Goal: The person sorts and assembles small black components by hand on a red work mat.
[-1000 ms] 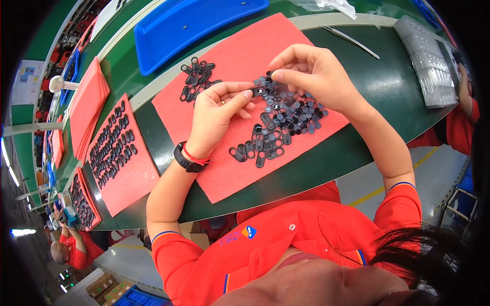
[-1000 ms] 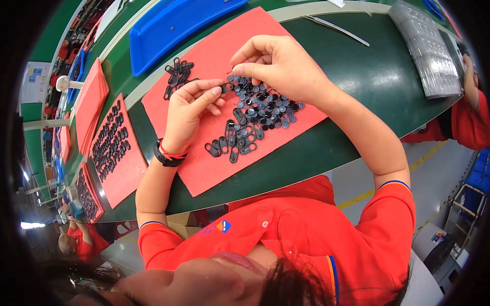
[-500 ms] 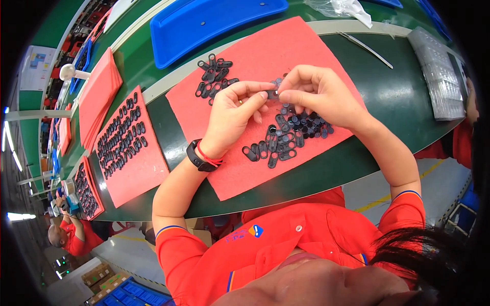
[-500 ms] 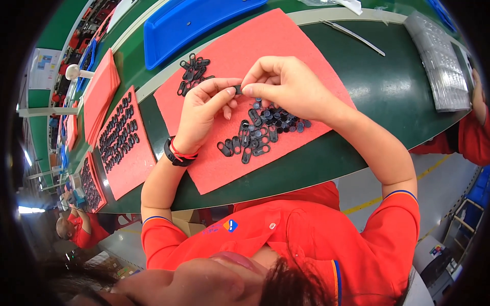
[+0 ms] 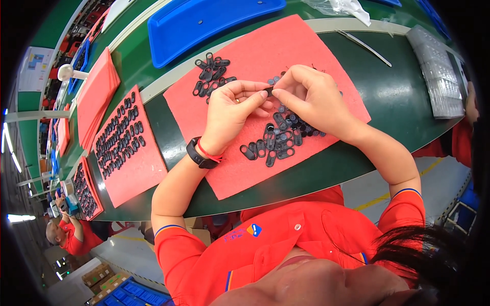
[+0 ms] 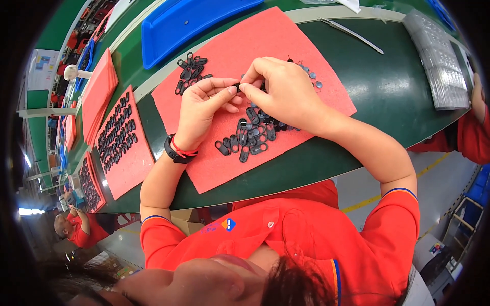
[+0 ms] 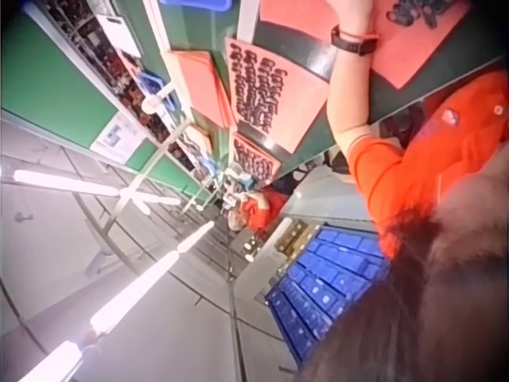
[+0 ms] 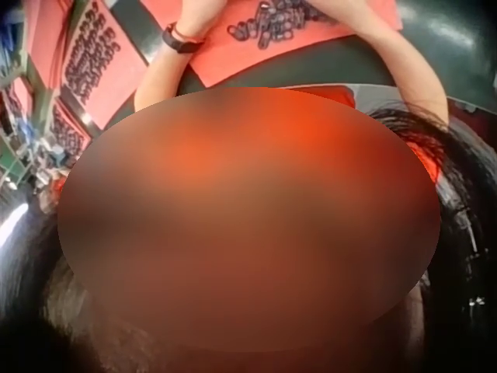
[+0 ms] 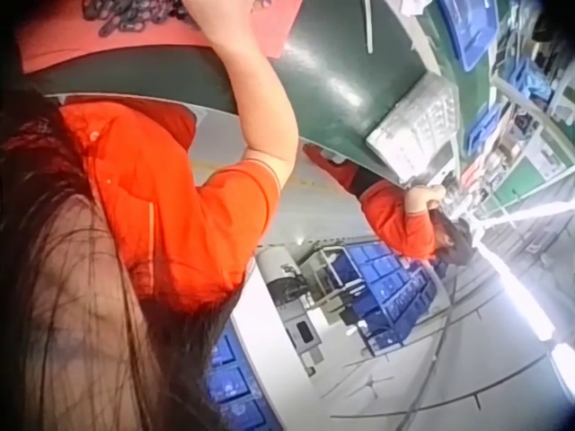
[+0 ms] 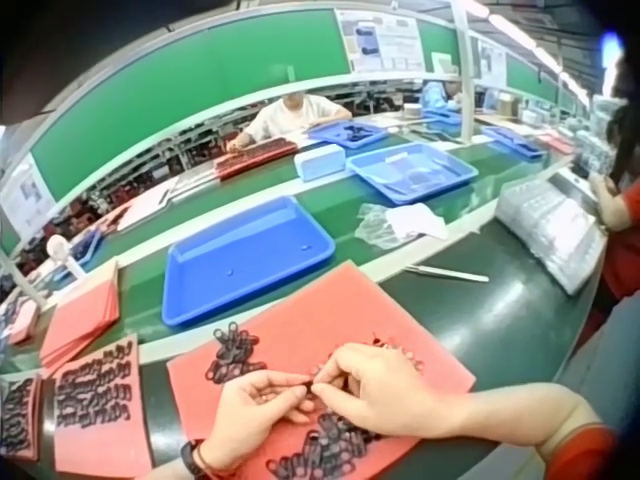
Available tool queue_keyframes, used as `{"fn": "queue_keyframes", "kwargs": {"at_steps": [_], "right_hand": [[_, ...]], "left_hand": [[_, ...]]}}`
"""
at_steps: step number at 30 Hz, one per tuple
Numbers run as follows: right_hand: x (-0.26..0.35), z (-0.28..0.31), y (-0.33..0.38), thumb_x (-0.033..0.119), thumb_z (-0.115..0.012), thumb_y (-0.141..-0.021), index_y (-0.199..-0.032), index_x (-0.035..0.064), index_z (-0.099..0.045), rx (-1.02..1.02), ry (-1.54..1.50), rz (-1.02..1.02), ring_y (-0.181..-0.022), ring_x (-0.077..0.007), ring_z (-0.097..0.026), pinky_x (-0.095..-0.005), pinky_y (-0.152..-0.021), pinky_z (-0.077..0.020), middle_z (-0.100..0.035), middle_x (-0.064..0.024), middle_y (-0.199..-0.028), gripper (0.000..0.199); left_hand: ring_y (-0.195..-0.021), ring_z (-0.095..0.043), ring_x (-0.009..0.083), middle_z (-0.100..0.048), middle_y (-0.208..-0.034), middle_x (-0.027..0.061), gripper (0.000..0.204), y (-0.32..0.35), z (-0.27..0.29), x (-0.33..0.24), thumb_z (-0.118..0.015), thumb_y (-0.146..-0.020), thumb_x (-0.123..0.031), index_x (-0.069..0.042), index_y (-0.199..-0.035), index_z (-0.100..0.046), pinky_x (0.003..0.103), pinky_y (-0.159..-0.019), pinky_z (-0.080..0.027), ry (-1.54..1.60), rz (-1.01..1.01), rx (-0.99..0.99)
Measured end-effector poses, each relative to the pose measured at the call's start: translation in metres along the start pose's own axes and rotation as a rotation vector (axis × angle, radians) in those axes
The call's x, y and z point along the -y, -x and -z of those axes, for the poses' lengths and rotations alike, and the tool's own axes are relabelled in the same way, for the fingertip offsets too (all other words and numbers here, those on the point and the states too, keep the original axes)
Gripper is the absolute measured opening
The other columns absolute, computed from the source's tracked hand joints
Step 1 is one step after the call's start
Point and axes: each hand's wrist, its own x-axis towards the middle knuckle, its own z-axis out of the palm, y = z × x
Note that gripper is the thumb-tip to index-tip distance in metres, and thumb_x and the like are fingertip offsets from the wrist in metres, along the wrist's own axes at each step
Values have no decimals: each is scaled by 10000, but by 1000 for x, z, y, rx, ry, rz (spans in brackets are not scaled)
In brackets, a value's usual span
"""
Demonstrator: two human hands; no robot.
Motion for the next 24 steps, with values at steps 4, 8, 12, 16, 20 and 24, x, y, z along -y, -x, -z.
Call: {"fn": "queue_keyframes", "kwargs": {"at_steps": [4,8,12,16,20,24], "right_hand": [[-2,-3,-1,79,-655,-774,-787,8,-591,-70,10,62,-486,-64,-470,-220,-462,-355,-581,-28,-627,96],[-3,-3,-2,80,-655,-776,-785,5,-591,-70,30,62,-489,-56,-469,-216,-459,-353,-586,-22,-626,99],[-2,-3,-1,85,-654,-782,-787,2,-592,-42,-21,-7,-489,-47,-463,-214,-452,-349,-595,-20,-627,103],[-4,-4,-1,87,-652,-786,-799,2,-592,-55,-35,-3,-486,-44,-456,-211,-449,-346,-597,-22,-629,105],[-4,-5,0,87,-652,-787,-804,2,-589,-49,-17,-7,-491,-39,-455,-209,-451,-345,-597,-20,-632,107],[-1,-2,-1,92,-650,-791,-806,0,-588,-27,-65,-54,-499,-38,-461,-209,-454,-349,-597,-18,-638,112]], "left_hand": [[-741,-661,153,-663,-866,156,212,-1,2,-1,-599,-848,-44,83,-1017,-582,230,-636,-553,23,39,9],[-738,-661,158,-662,-871,163,212,-2,3,0,-601,-847,-47,86,-1011,-579,241,-633,-559,38,27,16],[-733,-660,159,-660,-866,164,193,0,2,0,-603,-847,-47,82,-989,-581,250,-628,-564,63,39,33],[-729,-660,157,-659,-857,159,174,0,3,2,-604,-847,-44,75,-972,-582,250,-629,-565,61,37,31],[-726,-660,160,-659,-859,159,165,1,3,1,-601,-847,-39,71,-969,-583,254,-639,-565,65,33,28],[-746,-664,168,-660,-860,158,159,1,4,1,-593,-853,-35,71,-971,-585,250,-653,-562,61,43,34]]}}
